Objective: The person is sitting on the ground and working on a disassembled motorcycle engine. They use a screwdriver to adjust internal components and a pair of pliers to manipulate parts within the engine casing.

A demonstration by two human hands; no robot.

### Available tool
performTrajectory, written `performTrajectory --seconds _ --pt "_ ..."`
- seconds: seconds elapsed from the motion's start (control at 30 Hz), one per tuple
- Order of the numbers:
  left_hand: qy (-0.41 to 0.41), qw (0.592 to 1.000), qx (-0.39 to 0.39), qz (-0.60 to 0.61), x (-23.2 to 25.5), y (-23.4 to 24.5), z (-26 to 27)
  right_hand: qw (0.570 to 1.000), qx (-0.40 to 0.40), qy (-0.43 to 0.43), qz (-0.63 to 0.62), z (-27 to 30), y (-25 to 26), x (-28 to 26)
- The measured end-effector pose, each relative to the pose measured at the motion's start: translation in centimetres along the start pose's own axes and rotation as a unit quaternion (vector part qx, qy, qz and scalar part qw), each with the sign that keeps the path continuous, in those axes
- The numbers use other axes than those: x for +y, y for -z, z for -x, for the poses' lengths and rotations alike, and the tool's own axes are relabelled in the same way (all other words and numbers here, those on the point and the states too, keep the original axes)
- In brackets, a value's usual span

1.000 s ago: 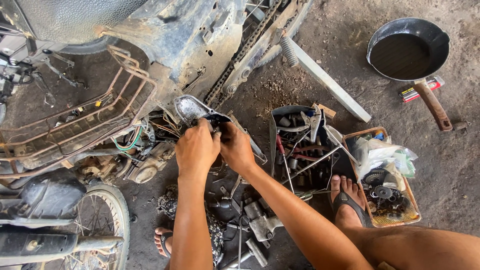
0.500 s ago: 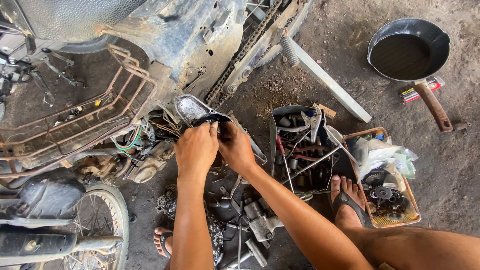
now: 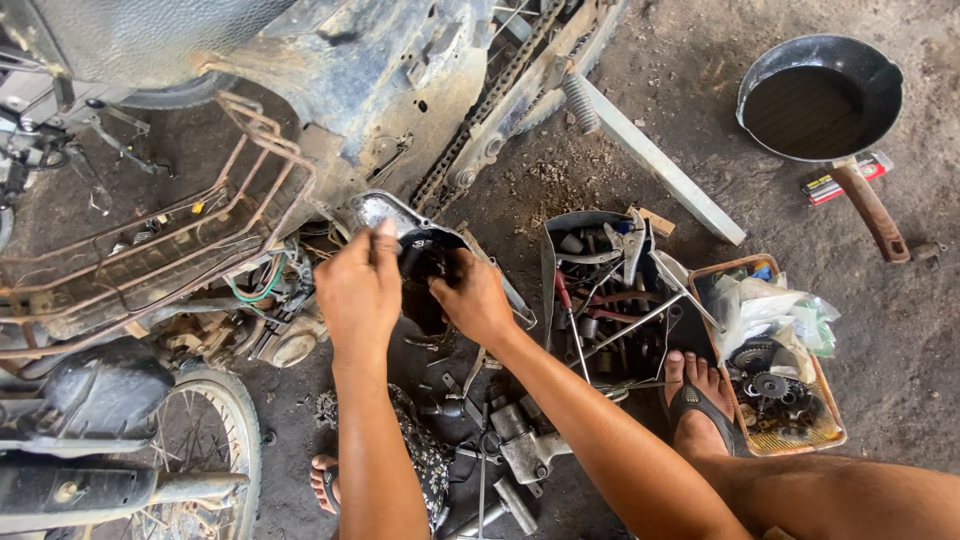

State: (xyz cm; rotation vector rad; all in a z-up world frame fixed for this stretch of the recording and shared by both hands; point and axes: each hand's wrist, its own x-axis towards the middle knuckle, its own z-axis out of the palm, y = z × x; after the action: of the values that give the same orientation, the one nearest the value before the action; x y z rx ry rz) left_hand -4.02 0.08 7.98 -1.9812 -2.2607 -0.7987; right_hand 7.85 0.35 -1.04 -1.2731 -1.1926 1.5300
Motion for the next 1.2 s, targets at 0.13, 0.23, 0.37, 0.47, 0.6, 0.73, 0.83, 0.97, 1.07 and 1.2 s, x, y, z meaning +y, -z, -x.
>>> performTrajectory --seconds 0.13,0.23,0.37,0.47,0.6,0.73,0.83,0.97,1.07,1.2 --pt "0.020 0.987 0.106 0.116 -3.2 -0.3 0.3 0.999 -0.013 0.000 0.039 -0.6 0.0 0.8" --pt "0.076 0.940 0.179 0.279 -6.3 -1.9 0.5 0.998 -0.012 0.023 0.050 -0.9 -0.1 1.2" --pt "0.153 0.840 0.226 0.469 -8.5 -3.8 1.3 0.995 -0.009 0.043 0.094 -1.3 -0.2 1.6" --pt "0.207 0.791 0.229 0.529 -9.4 -5.6 2.2 0.998 -0.040 0.017 0.048 -1.9 0.0 2.6" --pt "0.258 0.729 0.251 0.582 -10.3 -7.7 3.0 0.996 -0.084 -0.019 -0.007 -2.6 0.5 2.8" --pt "0.291 0.690 0.277 0.603 -9.8 -9.5 4.2 0.995 -0.073 -0.066 0.016 -2.1 -0.2 0.5" --pt "0.249 0.685 0.283 0.623 -9.0 -10.6 5.1 0.993 -0.003 0.002 0.122 -2.3 -0.8 0.2" --pt "0.068 0.833 0.303 0.459 -6.9 -7.7 5.2 0.949 0.068 0.075 0.299 -1.8 -1.4 -0.7" --pt "-0.013 0.892 0.303 0.335 -5.7 -6.8 5.1 0.911 0.097 0.165 0.365 -1.9 -1.4 -0.5" --pt "-0.019 0.907 0.287 0.308 -5.6 -8.0 5.0 0.897 0.078 0.224 0.374 -2.3 -1.2 -0.3"
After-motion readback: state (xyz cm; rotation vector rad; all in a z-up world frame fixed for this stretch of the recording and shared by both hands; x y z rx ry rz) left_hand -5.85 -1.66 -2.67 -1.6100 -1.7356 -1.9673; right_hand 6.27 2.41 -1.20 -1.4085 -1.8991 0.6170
